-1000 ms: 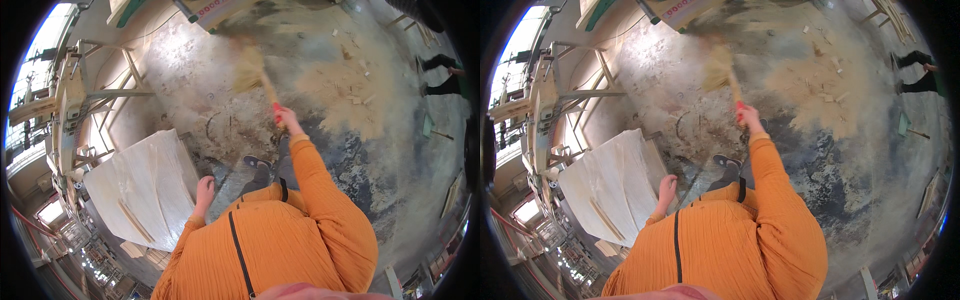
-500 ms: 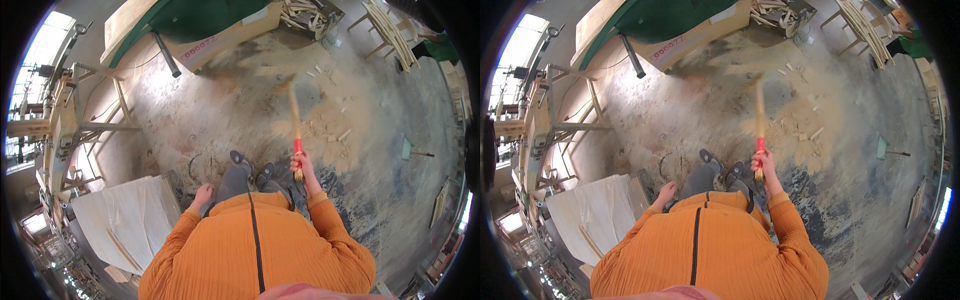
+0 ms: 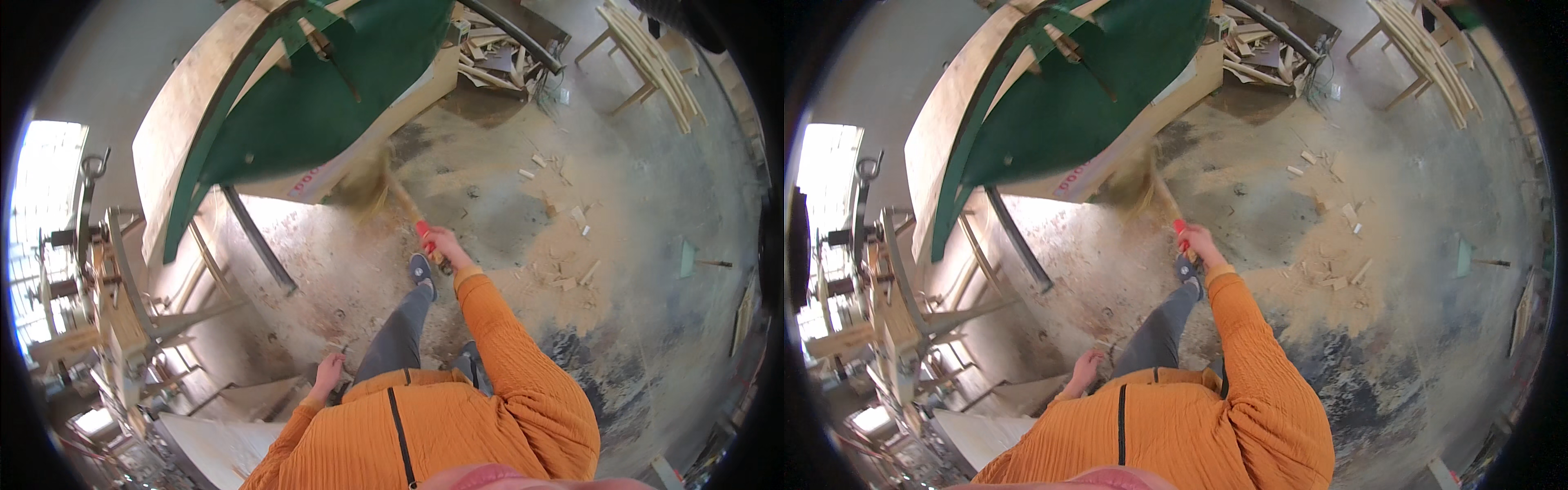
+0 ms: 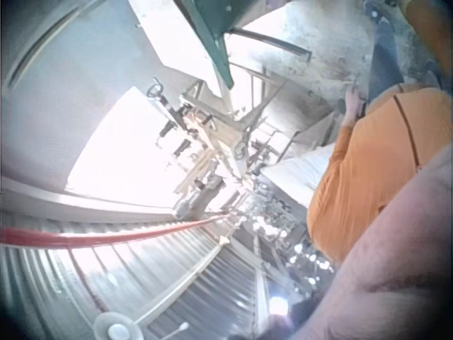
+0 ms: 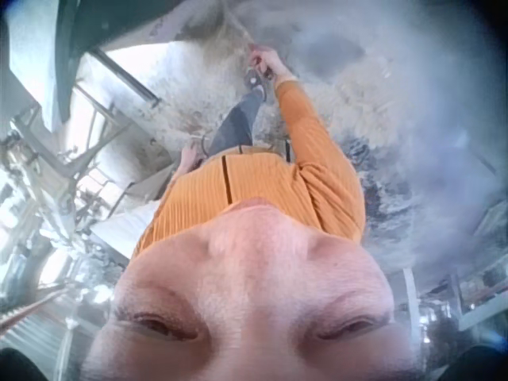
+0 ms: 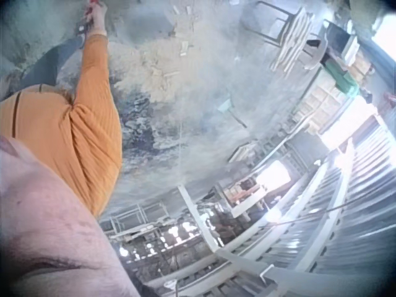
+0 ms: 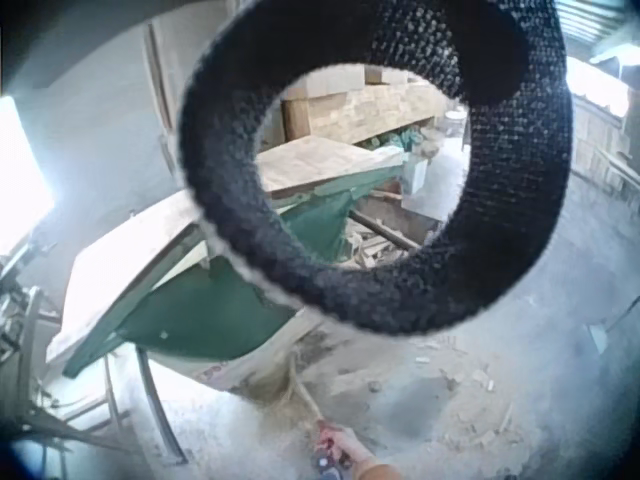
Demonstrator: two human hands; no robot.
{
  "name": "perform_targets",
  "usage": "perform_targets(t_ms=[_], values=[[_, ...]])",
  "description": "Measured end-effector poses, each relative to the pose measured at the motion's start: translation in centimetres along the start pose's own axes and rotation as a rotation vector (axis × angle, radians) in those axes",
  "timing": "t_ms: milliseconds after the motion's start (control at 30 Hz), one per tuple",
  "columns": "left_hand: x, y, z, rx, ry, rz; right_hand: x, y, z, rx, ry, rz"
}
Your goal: The person sweeps wood shavings and debris on a concrete workshop floor using a broom and dustpan. They gather the debris into piles, sweep it into the dustpan, and move around the workspace to collect scattered material.
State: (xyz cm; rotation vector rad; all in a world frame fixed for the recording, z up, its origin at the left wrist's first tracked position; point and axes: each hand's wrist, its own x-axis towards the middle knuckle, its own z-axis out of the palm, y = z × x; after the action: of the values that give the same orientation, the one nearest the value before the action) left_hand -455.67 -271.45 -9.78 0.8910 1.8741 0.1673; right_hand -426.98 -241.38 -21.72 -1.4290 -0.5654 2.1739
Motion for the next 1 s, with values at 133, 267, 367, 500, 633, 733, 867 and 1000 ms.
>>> perform_targets(t_ms=[133, 267, 367, 500, 633, 733, 867, 1000], values=[[4.2, 3.2, -4.4, -0.107, -0.059, -0.135, 6.3, -5.1, 0.0, 0.282, 0.212, -0.125], [7.8, 6.4, -5.4, -0.072, -0.135, -0.098, 7.0, -8.3, -0.7, 0.478, 0.372, -0.186], [9.1, 8.4, -4.8, -0.057, -0.206, -0.082, 3.2, -7.0, 1.9, 0.487, 0.417, -0.21], [8.6, 9.7, -4.2, 0.013, -0.297, -0.083, -3.6, -7.6, 4.6, 0.634, 0.24, -0.108], [11.4, 12.7, -3.6, 0.006, -0.37, -0.09, 2.8, -12.0, -3.4, 0.536, 0.229, -0.223], [12.5, 13.8, -3.6, -0.123, -0.264, -0.053, 3.3, -12.8, -6.3, 0.515, 0.438, -0.228], [9.2, 14.2, -2.7, -0.018, -0.194, -0.123, -2.1, -11.6, -3.3, 0.516, 0.412, -0.205], [8.0, 16.8, -0.7, 0.378, -0.364, -0.083, -0.9, -15.3, -7.3, 0.479, 0.299, -0.236]])
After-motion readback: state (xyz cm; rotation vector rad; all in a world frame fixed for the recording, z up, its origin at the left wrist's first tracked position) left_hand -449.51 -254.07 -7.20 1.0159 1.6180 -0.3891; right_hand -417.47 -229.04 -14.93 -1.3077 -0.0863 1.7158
